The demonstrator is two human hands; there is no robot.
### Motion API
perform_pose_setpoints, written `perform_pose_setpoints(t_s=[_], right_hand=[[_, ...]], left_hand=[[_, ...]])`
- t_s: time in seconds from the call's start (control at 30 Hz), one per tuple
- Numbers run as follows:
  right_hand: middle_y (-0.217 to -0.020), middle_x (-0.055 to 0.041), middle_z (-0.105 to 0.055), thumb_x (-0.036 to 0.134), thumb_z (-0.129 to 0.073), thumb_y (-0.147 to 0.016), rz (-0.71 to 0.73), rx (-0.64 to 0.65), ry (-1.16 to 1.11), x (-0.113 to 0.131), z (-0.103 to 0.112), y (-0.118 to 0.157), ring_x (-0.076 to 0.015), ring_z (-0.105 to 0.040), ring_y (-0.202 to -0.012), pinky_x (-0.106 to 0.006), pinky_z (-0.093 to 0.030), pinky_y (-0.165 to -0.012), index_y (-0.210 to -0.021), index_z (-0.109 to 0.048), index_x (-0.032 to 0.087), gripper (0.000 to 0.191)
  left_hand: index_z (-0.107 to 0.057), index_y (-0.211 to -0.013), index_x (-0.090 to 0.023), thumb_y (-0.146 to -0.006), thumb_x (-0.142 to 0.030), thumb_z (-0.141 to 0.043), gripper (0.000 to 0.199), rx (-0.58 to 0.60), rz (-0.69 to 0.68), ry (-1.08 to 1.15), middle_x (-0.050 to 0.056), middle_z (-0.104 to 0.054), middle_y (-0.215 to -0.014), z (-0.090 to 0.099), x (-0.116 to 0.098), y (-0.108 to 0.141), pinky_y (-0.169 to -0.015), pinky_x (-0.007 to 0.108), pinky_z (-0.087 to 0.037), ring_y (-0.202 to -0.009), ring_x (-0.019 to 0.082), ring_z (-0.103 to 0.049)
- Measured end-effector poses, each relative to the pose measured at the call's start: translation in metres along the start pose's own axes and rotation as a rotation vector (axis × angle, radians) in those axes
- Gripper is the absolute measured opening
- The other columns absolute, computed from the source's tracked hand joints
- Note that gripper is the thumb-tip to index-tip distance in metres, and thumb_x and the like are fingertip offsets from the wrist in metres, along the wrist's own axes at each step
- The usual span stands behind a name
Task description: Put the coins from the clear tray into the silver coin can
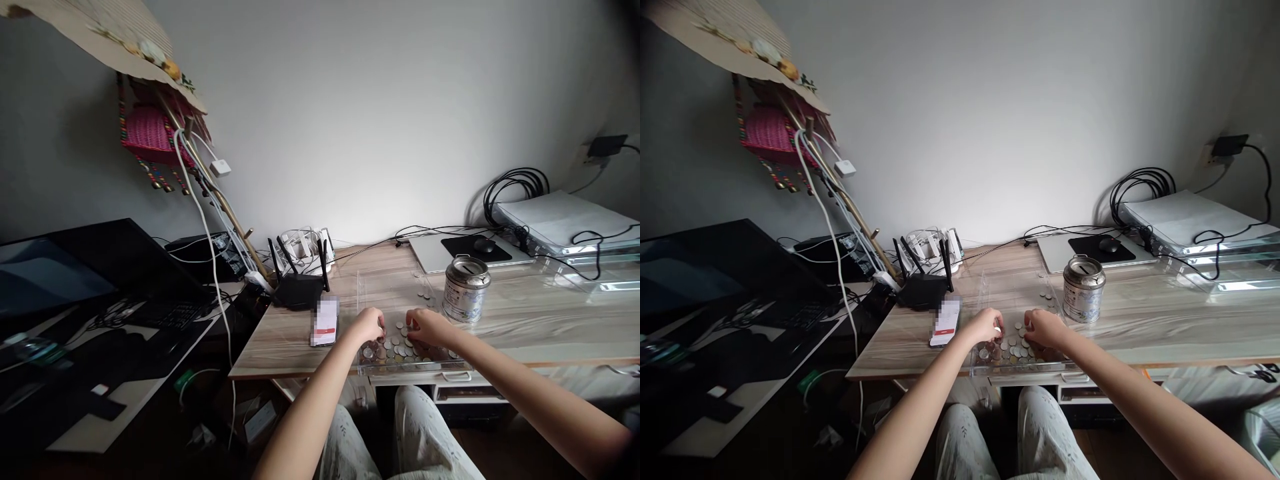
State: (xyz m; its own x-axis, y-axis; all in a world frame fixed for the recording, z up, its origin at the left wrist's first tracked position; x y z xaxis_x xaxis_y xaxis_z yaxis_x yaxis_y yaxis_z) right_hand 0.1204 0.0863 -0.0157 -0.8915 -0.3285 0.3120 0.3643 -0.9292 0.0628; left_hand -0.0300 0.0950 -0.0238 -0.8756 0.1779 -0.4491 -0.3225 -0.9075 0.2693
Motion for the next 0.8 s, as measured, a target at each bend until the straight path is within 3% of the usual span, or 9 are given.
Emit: perform_pose_setpoints(t_s=[0.2,0.37,0.43,0.5,0.57,0.63,0.7,0.8], right_hand=[[-0.087,-0.0056,-0.061,0.033,-0.057,-0.065,-0.02,-0.023,0.021,0.008,-0.006,-0.003,-0.0174,-0.056,-0.077,-0.024,-0.033,-0.06,-0.083,-0.059,0.018,0.023],[-0.079,-0.0038,-0.063,0.022,-0.058,-0.063,0.0,-0.015,0.002,0.022,-0.003,-0.002,-0.0149,-0.056,-0.072,-0.022,-0.033,-0.058,-0.081,-0.061,0.018,0.018],[-0.077,-0.0023,-0.063,0.024,-0.054,-0.068,0.026,-0.077,-0.043,0.02,0.021,0.004,-0.0132,-0.055,-0.069,-0.022,-0.034,-0.057,-0.081,-0.061,0.02,0.015],[-0.08,-0.0019,-0.064,0.029,-0.05,-0.074,0.013,-0.247,-0.092,0.005,0.066,0.013,-0.0128,-0.055,-0.069,-0.022,-0.035,-0.057,-0.082,-0.062,0.022,0.017],[-0.086,-0.0024,-0.064,0.032,-0.045,-0.078,-0.092,-0.484,-0.074,-0.025,0.119,0.026,-0.0134,-0.055,-0.073,-0.023,-0.037,-0.06,-0.088,-0.063,0.024,0.022],[-0.09,-0.0052,-0.063,0.033,-0.046,-0.078,-0.205,-0.573,-0.014,-0.054,0.156,0.035,-0.0154,-0.055,-0.078,-0.025,-0.039,-0.061,-0.092,-0.063,0.021,0.025],[-0.092,-0.0077,-0.062,0.032,-0.05,-0.077,-0.257,-0.572,0.029,-0.074,0.176,0.039,-0.0171,-0.055,-0.082,-0.026,-0.041,-0.064,-0.093,-0.064,0.019,0.025],[-0.102,-0.0071,-0.057,0.033,-0.05,-0.08,-0.263,-0.552,0.046,-0.083,0.183,0.041,-0.0169,-0.053,-0.089,-0.03,-0.044,-0.073,-0.1,-0.058,0.018,0.027]], left_hand=[[-0.063,-0.078,-0.016,-0.061,-0.014,-0.061,0.018,-0.017,0.012,-0.016,0.004,-0.065,-0.076,0.003,-0.005,0.001,-0.049,0.017,-0.038,-0.057,0.01,-0.057],[-0.063,-0.071,-0.015,-0.056,-0.013,-0.064,0.016,-0.024,0.025,0.006,0.004,-0.064,-0.067,0.001,-0.008,0.003,-0.049,0.018,-0.038,-0.053,0.011,-0.056],[-0.063,-0.071,-0.015,-0.054,-0.013,-0.065,0.017,-0.044,0.024,0.036,0.003,-0.064,-0.065,0.0,-0.007,0.004,-0.048,0.019,-0.037,-0.051,0.011,-0.055],[-0.063,-0.069,-0.015,-0.053,-0.012,-0.066,0.016,-0.075,0.022,0.074,0.002,-0.063,-0.063,0.0,-0.004,0.005,-0.048,0.019,-0.038,-0.051,0.01,-0.055],[-0.062,-0.066,-0.015,-0.054,-0.011,-0.066,0.013,-0.122,0.023,0.126,0.001,-0.063,-0.062,0.0,-0.002,0.005,-0.051,0.019,-0.039,-0.054,0.011,-0.056],[-0.063,-0.069,-0.015,-0.06,-0.014,-0.065,0.01,-0.178,0.028,0.202,0.002,-0.064,-0.065,0.002,-0.002,0.005,-0.053,0.019,-0.041,-0.057,0.011,-0.057],[-0.063,-0.077,-0.013,-0.069,-0.018,-0.059,0.01,-0.222,0.031,0.304,0.005,-0.066,-0.072,0.004,-0.005,0.003,-0.053,0.018,-0.043,-0.059,0.01,-0.059],[-0.06,-0.092,-0.011,-0.08,-0.022,-0.049,0.02,-0.271,0.02,0.507,0.009,-0.066,-0.086,0.009,-0.015,0.0,-0.055,0.017,-0.046,-0.066,0.01,-0.062]])
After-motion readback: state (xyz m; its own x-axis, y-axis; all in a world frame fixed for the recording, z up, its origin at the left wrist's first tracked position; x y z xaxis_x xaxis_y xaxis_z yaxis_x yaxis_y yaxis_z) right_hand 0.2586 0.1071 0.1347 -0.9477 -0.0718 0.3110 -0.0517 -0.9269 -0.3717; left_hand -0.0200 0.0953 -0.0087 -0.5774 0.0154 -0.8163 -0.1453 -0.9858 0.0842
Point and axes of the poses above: each hand's wrist, its own y-axis away from the middle knuckle, its own z-axis out of the back of the hand, x = y × z, the point moved 7 cm from there along -y, towards the middle knuckle
